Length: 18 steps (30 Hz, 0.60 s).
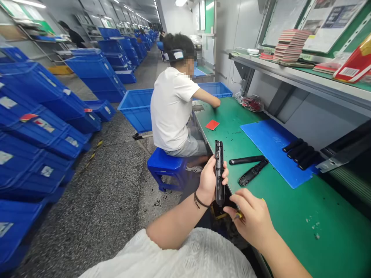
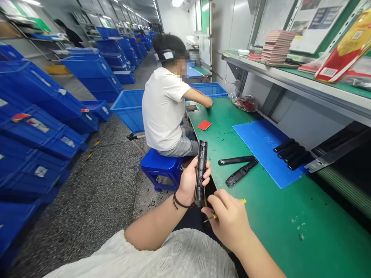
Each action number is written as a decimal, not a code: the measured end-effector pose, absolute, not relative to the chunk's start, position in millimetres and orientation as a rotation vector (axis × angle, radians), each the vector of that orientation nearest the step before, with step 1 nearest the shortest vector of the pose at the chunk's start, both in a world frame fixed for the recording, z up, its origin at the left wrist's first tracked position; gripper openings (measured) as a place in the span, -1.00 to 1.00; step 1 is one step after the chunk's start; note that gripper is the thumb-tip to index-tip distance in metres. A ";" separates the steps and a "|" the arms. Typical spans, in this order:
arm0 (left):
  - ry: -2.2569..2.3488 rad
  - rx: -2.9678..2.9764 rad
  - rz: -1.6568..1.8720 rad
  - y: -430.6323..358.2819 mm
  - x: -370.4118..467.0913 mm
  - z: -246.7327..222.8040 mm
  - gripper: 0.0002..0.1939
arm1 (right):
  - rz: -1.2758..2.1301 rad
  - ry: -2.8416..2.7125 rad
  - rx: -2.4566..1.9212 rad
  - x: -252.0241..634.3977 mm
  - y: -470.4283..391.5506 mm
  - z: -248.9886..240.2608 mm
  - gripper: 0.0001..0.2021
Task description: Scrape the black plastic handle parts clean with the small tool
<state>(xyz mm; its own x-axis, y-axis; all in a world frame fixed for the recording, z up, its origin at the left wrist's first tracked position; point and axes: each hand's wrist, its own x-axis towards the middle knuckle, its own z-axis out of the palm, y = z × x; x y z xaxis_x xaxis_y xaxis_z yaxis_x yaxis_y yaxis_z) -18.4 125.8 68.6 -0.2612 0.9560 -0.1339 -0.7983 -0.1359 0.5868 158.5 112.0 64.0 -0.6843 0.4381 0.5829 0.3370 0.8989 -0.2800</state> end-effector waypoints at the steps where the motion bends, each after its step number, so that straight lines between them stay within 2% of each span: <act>1: 0.680 0.327 1.750 124.7 -15.0 68.7 -0.84 | 0.187 -2.374 -0.478 156.2 109.8 62.4 -0.97; 8: 0.695 0.390 1.752 120.9 -3.2 70.9 -0.77 | -0.042 -2.448 -0.284 152.9 99.9 62.6 -0.89; 14: 0.543 0.474 1.632 119.6 -16.5 68.4 -0.69 | 0.278 -2.397 -0.394 161.3 107.1 72.8 -0.86; 18: 0.586 0.503 1.622 115.3 -19.4 65.0 -0.57 | 0.350 -2.432 -0.704 171.3 117.8 77.8 -0.65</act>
<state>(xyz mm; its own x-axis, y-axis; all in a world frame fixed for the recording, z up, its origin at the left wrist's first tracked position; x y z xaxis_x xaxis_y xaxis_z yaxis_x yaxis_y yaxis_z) -19.4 115.3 65.0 -0.1279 0.9918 -0.0081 -0.7683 -0.0939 0.6332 171.3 117.8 77.8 -0.6941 0.5561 0.4572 0.4045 0.8266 -0.3913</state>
